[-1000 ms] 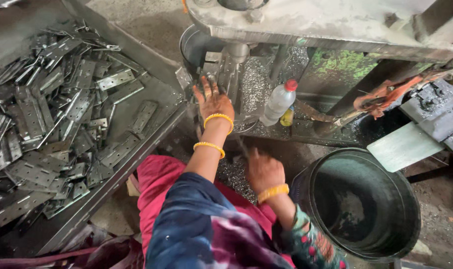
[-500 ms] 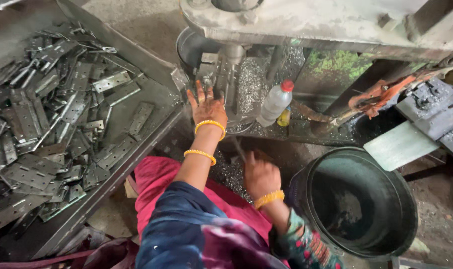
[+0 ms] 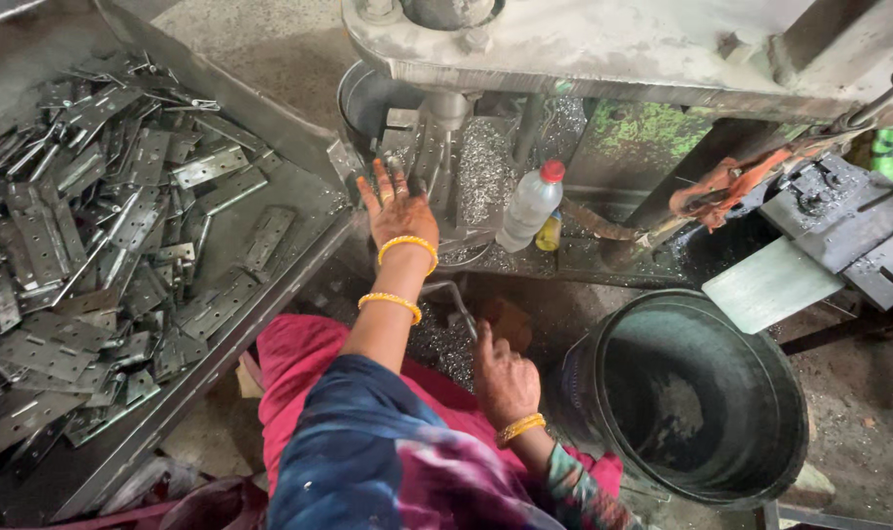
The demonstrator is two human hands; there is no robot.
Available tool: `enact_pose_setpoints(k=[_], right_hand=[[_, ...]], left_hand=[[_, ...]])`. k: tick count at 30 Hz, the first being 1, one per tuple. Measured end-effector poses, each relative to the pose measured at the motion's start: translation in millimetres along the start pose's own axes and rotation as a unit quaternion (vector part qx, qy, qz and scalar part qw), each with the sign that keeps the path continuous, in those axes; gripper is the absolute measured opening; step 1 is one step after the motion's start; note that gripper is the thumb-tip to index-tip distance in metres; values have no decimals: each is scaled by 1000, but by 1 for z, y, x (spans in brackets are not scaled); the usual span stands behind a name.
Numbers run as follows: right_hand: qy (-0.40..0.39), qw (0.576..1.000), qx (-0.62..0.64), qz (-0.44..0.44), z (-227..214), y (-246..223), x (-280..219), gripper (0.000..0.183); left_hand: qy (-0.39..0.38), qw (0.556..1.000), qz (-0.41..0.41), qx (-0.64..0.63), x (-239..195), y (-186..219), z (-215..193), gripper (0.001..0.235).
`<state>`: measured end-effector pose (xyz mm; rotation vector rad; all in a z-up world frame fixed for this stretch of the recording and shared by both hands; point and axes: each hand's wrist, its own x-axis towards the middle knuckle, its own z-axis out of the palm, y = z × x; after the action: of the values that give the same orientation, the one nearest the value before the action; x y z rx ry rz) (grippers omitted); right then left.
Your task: The person places a metal hinge piece into a punching machine, operates the lever by hand to punch holes, and removes the finished piece, repeating this for multiple hinges from a tray.
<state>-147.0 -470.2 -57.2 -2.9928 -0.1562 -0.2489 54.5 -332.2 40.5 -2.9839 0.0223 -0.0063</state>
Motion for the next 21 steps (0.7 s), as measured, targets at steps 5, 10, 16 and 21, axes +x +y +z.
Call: enact_pose_setpoints(k=[5,10,16,21], right_hand=[[13,999,24,-19,-5,6,22,45],[-50,998,-16,-43,-10,8,47,21],[-38,996,67,37,-6,0,10,55],[42,997,-20,-63,-7,9,46,29]], left_hand=[[-26,999,4,-37,-1,-5,-3,47],[-15,1000,-11,-1,22,2,5,45],[24,997,-35,-62,31,4,9,58],[-24,999,-26,-17,32,8,-7,45]])
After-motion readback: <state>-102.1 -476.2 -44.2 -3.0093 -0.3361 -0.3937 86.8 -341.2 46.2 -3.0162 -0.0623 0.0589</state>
